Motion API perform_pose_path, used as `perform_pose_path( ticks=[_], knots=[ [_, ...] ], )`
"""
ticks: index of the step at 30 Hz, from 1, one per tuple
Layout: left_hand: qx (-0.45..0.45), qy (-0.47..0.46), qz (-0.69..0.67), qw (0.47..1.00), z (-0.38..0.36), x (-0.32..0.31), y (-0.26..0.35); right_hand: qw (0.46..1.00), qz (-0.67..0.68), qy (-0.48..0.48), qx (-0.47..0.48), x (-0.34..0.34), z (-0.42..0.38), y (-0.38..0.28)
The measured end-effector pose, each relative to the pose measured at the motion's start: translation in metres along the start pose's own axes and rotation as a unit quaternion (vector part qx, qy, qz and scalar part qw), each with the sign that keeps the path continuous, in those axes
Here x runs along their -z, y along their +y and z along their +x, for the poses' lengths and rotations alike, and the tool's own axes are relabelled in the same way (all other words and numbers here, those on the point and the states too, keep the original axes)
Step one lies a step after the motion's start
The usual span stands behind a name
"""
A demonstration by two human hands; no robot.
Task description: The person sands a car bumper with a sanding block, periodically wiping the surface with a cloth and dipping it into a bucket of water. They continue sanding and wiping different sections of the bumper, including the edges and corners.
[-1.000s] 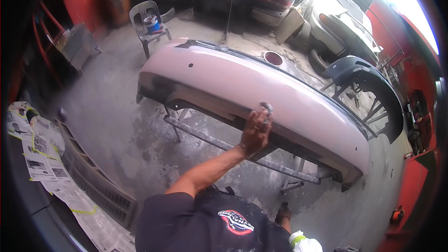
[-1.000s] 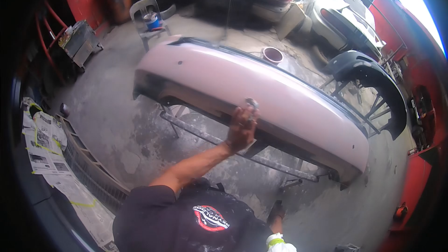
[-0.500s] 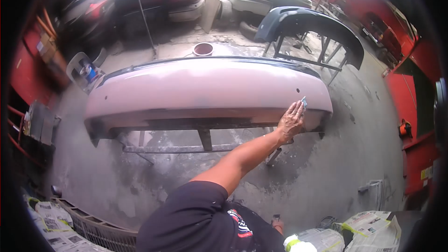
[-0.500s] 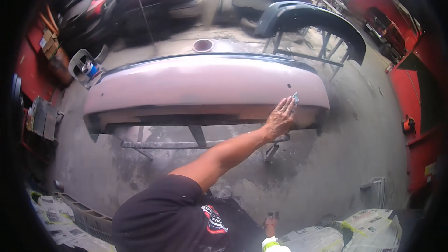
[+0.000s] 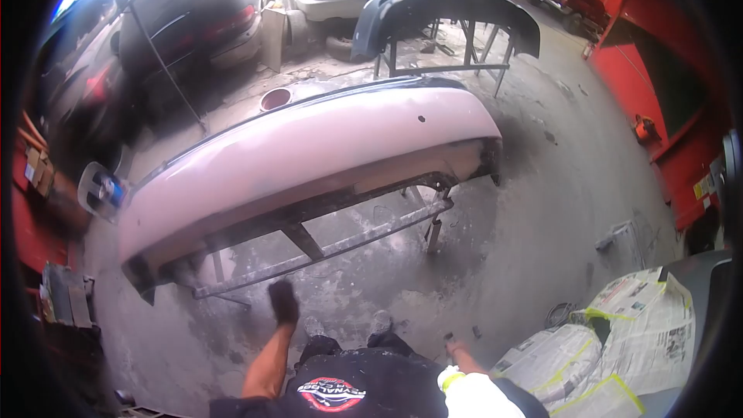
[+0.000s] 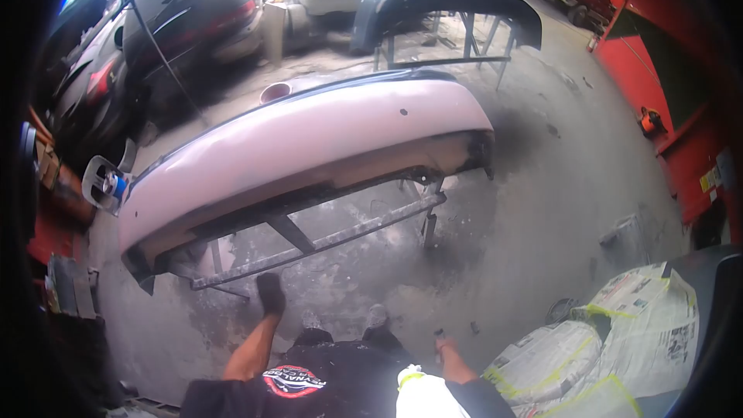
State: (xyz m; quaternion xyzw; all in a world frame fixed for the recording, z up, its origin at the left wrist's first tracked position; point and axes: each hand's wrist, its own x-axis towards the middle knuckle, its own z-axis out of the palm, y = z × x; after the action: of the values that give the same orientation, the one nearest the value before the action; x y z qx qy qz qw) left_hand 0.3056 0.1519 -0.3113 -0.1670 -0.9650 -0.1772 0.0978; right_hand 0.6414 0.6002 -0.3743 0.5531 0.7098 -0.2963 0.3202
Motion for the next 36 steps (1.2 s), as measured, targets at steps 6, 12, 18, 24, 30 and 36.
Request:
perform_pose_path(
  ticks=[6, 12, 18, 24, 30, 36],
  knots=[
    [0.531, 0.095, 0.079, 0.838, -0.277, 0.124, -0.185, 0.983, 0.071, 0.127, 0.112, 0.029, 0.01, -0.137],
    [0.428, 0.273, 0.095, 0.857, -0.255, 0.15, -0.272, 0.956, 0.24, 0.132, 0.106, -0.027, -0.056, -0.252],
    [0.107, 0.185, -0.379, 0.901, 0.039, 0.248, -0.078, 0.904, 0.402, 0.087, 0.12, -0.077, -0.163, -0.321],
    [-0.064, -0.029, -0.396, 0.916, 0.21, 0.255, 0.088, 0.75, 0.588, 0.195, 0.231, -0.002, -0.181, -0.337],
    [-0.34, -0.031, -0.221, 0.914, 0.319, 0.211, 0.267, 0.587, 0.697, 0.309, 0.271, 0.128, -0.18, -0.434],
    [-0.436, -0.1, -0.187, 0.875, 0.365, 0.147, 0.364, 0.633, 0.645, 0.393, 0.168, 0.155, -0.164, -0.505]
  ],
)
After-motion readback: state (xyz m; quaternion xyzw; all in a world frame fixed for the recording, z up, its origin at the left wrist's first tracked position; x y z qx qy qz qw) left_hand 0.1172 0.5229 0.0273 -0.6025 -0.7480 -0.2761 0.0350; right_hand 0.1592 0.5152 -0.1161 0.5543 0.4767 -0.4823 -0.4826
